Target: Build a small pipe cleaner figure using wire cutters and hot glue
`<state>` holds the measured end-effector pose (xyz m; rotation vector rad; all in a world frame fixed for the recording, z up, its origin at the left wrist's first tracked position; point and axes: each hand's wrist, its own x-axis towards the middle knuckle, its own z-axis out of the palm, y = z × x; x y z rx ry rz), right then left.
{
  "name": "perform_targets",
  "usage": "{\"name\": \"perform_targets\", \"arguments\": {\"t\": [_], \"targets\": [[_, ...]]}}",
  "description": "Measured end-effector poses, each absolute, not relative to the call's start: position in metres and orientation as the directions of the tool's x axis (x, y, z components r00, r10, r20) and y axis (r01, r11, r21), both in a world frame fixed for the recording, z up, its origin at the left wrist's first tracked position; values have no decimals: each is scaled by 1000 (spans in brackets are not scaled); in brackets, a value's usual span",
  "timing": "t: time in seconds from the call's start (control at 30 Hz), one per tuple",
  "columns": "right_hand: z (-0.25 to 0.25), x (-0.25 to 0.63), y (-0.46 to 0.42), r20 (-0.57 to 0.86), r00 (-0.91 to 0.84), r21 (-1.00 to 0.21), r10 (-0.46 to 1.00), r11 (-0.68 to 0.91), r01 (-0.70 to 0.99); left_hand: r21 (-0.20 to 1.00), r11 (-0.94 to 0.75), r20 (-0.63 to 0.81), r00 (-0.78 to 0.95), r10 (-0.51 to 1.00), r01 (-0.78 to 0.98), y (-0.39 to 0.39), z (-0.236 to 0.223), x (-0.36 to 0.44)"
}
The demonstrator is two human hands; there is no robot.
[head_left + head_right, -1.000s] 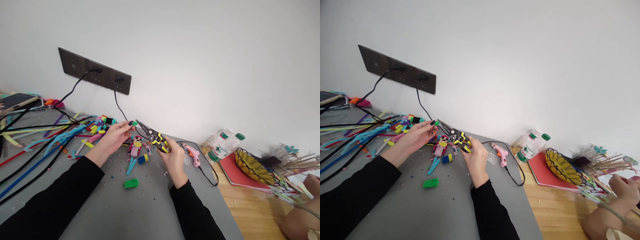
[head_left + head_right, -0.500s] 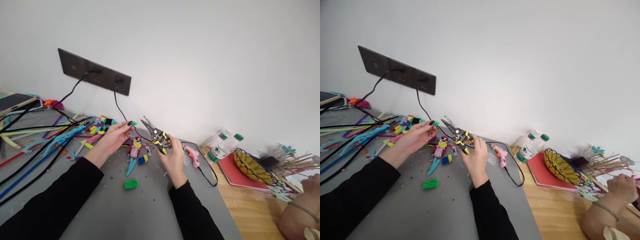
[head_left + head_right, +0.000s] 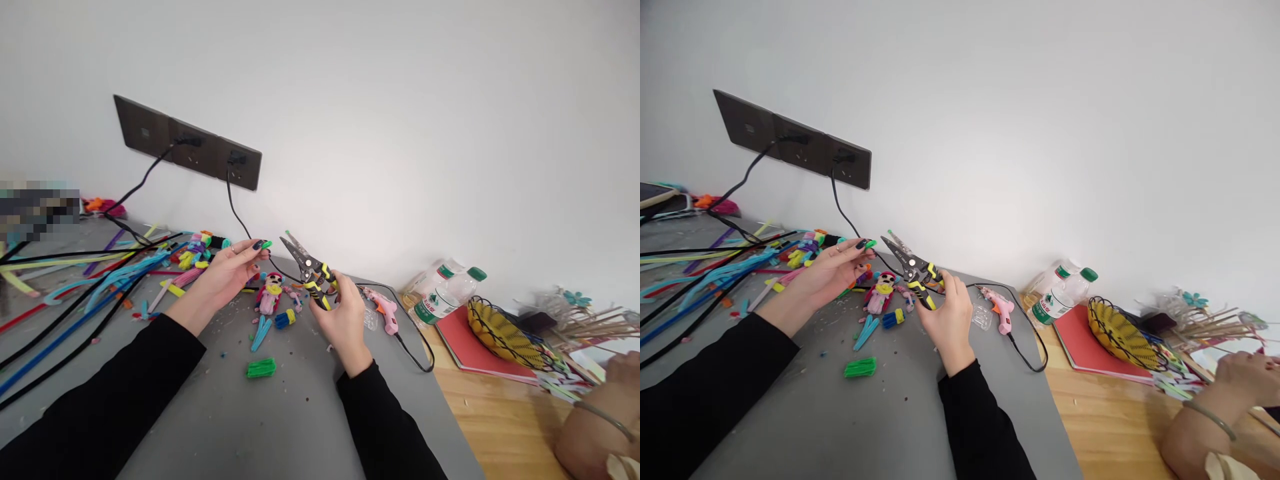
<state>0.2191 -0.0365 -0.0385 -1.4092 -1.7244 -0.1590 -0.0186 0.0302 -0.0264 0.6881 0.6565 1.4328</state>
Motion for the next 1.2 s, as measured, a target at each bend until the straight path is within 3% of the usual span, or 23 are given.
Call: {"name": "perform_targets", "arguments": {"t": [0.3, 0.5, 0.67, 0.8, 0.9, 1.03, 1.2], "targets": [[-45, 221, -33, 682, 50, -339, 730, 254, 906, 792, -55, 36, -43, 998, -608, 31, -26, -21], [-45, 222, -33, 700, -46, -255, 712, 309, 916, 829, -75, 40, -74, 996, -554, 30, -23, -20], [-41, 220, -35, 718, -183, -89, 672, 348, 933, 944, -290, 241, -270, 932, -157, 22, -22, -19], [-40, 220, -36, 717, -238, -42, 655, 382, 923, 916, -383, 402, -235, 885, 123, 16, -20, -16], [-39, 220, -36, 710, -266, -30, 652, 405, 914, 870, -429, 473, -168, 865, 244, 18, -21, -13], [-40, 220, -36, 713, -253, -41, 653, 399, 916, 839, -377, 455, -125, 882, 392, 24, -26, -14], [-40, 219, -38, 694, -225, -83, 684, 386, 919, 846, -336, 469, -277, 839, 414, 26, -29, -22]]}}
